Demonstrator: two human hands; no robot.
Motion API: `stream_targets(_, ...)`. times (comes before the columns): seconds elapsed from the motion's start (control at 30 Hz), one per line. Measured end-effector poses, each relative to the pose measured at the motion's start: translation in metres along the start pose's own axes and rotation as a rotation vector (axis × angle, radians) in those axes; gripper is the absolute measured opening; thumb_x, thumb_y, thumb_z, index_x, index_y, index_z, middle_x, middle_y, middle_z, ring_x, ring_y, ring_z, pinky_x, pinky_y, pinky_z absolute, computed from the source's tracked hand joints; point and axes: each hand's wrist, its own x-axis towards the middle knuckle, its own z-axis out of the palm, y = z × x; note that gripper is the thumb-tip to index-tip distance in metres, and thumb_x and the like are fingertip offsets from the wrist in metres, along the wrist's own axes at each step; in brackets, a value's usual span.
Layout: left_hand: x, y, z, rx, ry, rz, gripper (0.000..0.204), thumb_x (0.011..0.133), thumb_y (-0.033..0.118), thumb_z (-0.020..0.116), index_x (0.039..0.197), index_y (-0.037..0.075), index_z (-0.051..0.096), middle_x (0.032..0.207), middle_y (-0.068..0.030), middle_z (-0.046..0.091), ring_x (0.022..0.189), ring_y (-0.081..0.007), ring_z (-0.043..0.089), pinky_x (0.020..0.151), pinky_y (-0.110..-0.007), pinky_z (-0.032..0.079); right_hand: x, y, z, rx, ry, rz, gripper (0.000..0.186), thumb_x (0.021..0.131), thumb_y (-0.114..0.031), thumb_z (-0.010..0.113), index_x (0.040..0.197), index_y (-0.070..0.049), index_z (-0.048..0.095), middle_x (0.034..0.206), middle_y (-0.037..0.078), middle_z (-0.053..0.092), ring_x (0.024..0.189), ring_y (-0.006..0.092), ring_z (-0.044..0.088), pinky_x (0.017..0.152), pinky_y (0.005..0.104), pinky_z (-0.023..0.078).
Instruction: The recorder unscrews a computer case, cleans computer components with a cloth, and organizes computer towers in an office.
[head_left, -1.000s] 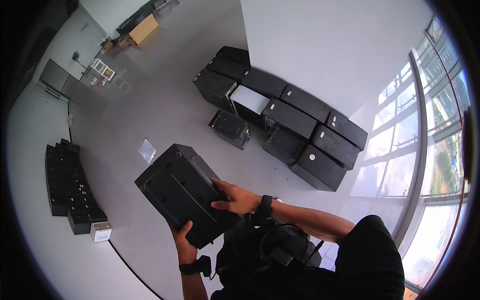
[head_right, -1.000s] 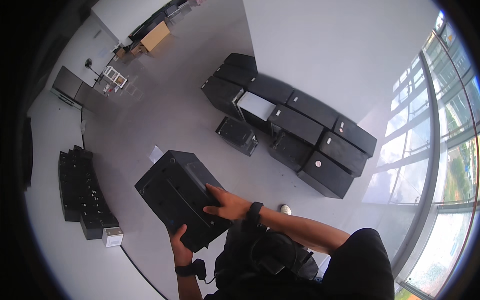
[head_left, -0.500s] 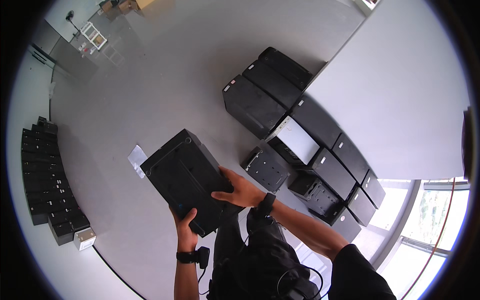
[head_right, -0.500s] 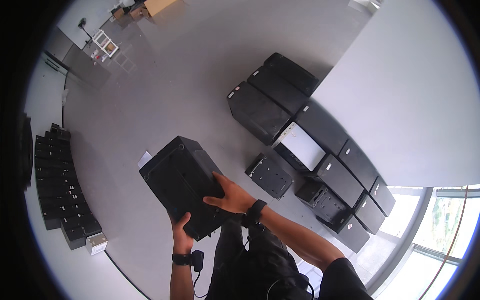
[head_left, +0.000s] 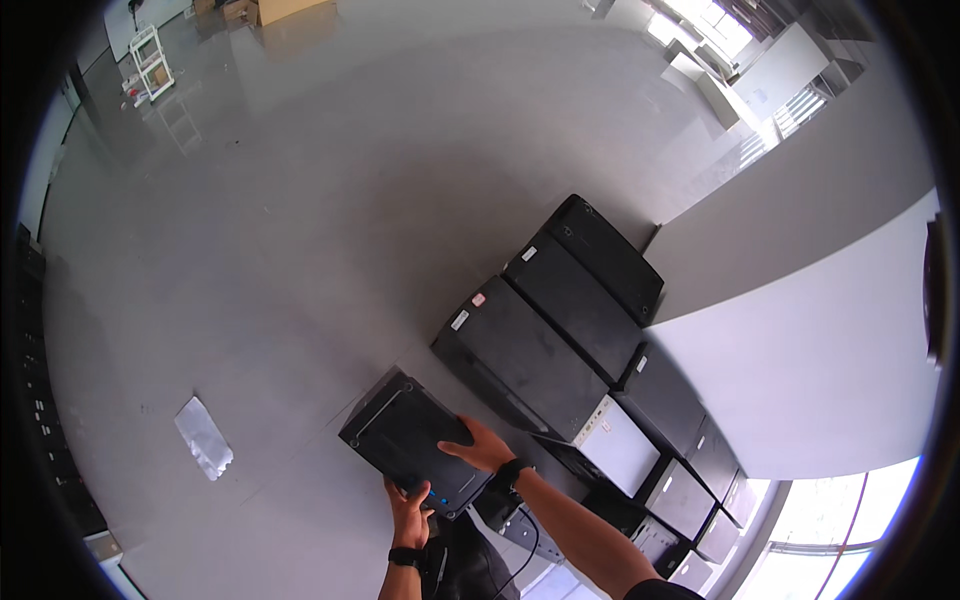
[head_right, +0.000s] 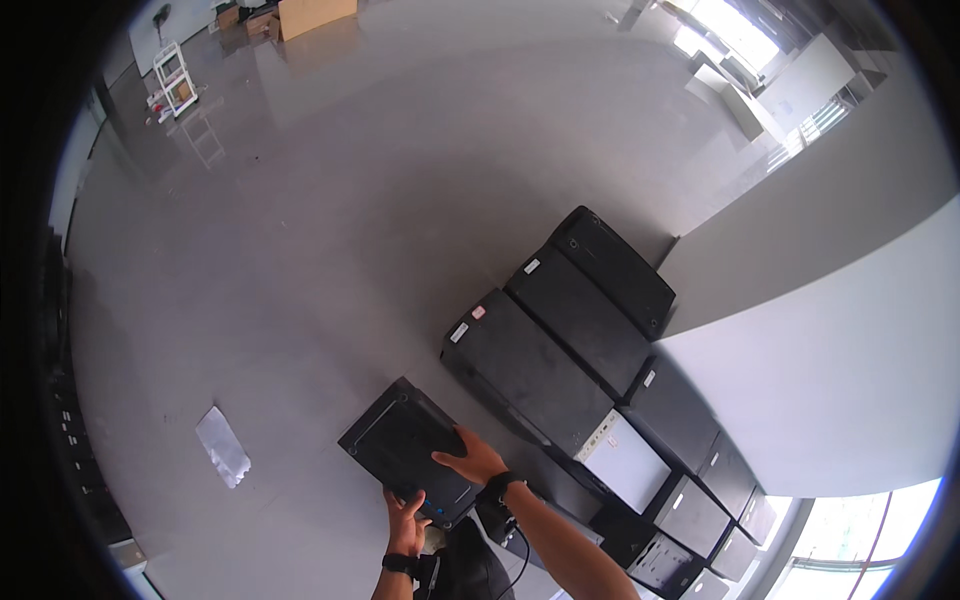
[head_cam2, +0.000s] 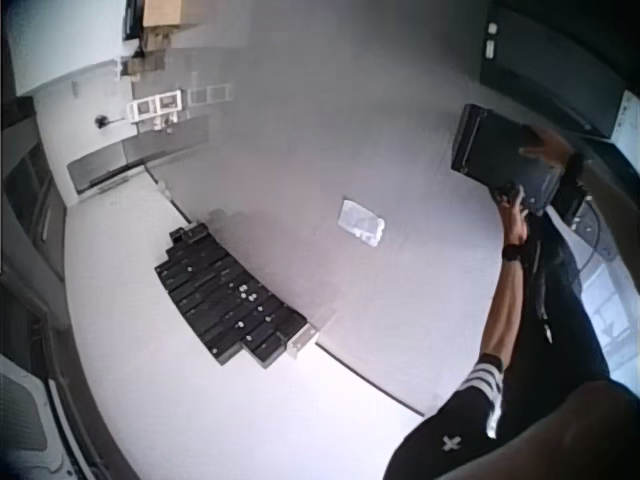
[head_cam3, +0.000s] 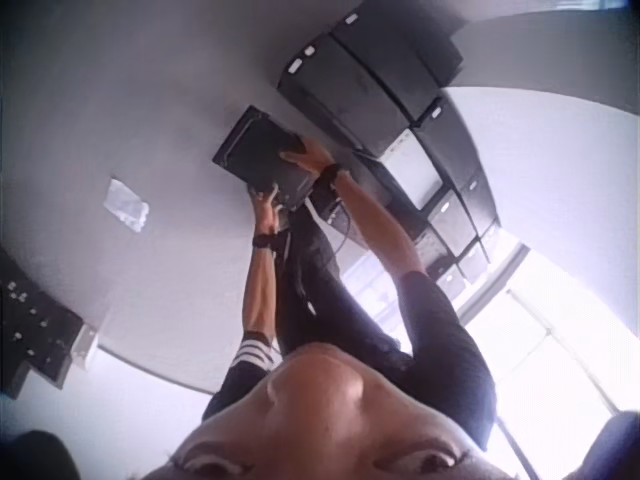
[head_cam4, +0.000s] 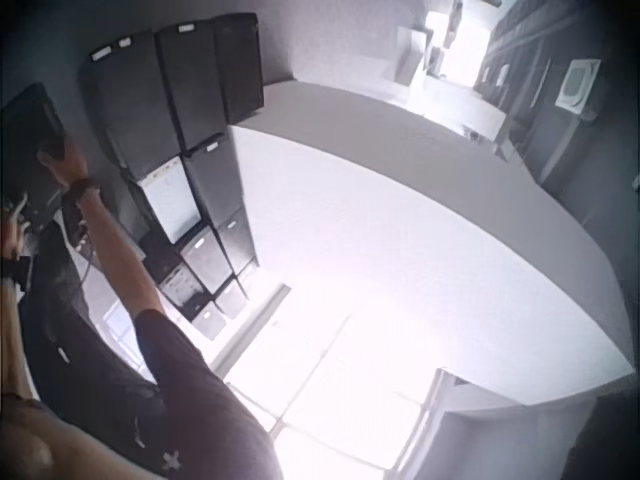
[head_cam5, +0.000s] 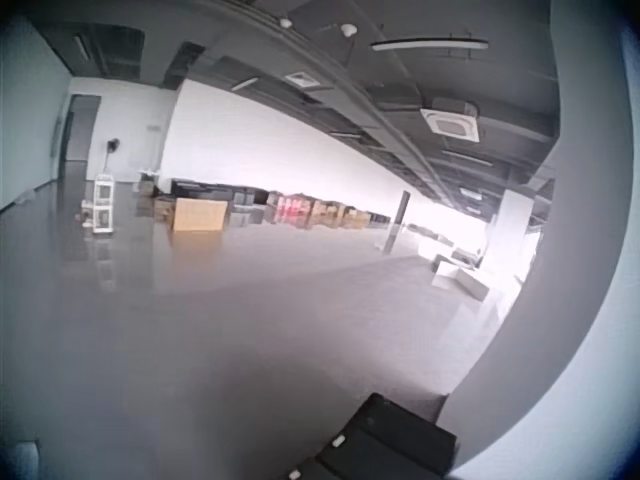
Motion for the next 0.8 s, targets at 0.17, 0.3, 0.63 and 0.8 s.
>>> stream_targets(0.17,0.093,-0.037,0.004,-0.047,-0.140,0.030,0.104,0.077,0.011,0.080,0.155,0.017,0.011,0.152,-0.0130,0.029,0.138,-0.0320,0.033,0.108,-0.051,0.036,0.048,0.067,0.019,-0.079,0.160,0.034,0.087,0.080,-0.053,0.070,0.142,0.000,0.040,0.139,0.024,0.049,0.128,0.0362,0.050,0.107,0.0391,0.038)
stream_targets(0.3,0.135,-0.086,0.014,0.131,-0.222,0.137,0.112,0.074,0.015,0.083,0.155,0.008,0.006,0.156,-0.0155,0.023,0.141,-0.0291,0.029,0.115,-0.041,0.026,0.050,0.108,0.006,-0.156,0.220,0.125,0.090,0.080,-0.051,0.071,0.145,0.000,0.035,0.143,0.025,0.045,0.135,0.0364,0.042,0.110,0.0405,0.035)
stream_targets(0.63,0.042,-0.039,-0.046,0.185,-0.068,-0.254,0.068,0.088,0.024,0.066,0.145,0.007,0.034,0.134,-0.0162,0.053,0.118,-0.0303,0.057,0.092,-0.051,0.049,-0.128,0.114,0.017,0.417,-0.001,0.177,0.039,0.091,-0.023,0.065,0.125,-0.004,0.060,0.130,0.013,0.060,0.124,0.0288,0.056,0.103,0.0371,0.044)
stream_targets(0.8,-0.112,-0.003,-0.139,0.348,0.089,-0.079,0.033,0.092,0.025,0.053,0.120,0.007,0.054,0.101,-0.0146,0.067,0.090,-0.0269,0.067,0.079,-0.038,0.053,-0.314,0.232,-0.037,0.044,-0.139,0.324,0.024,0.091,-0.019,0.062,0.109,-0.002,0.066,0.096,0.009,0.072,0.083,0.0187,0.070,0.073,0.0332,0.057)
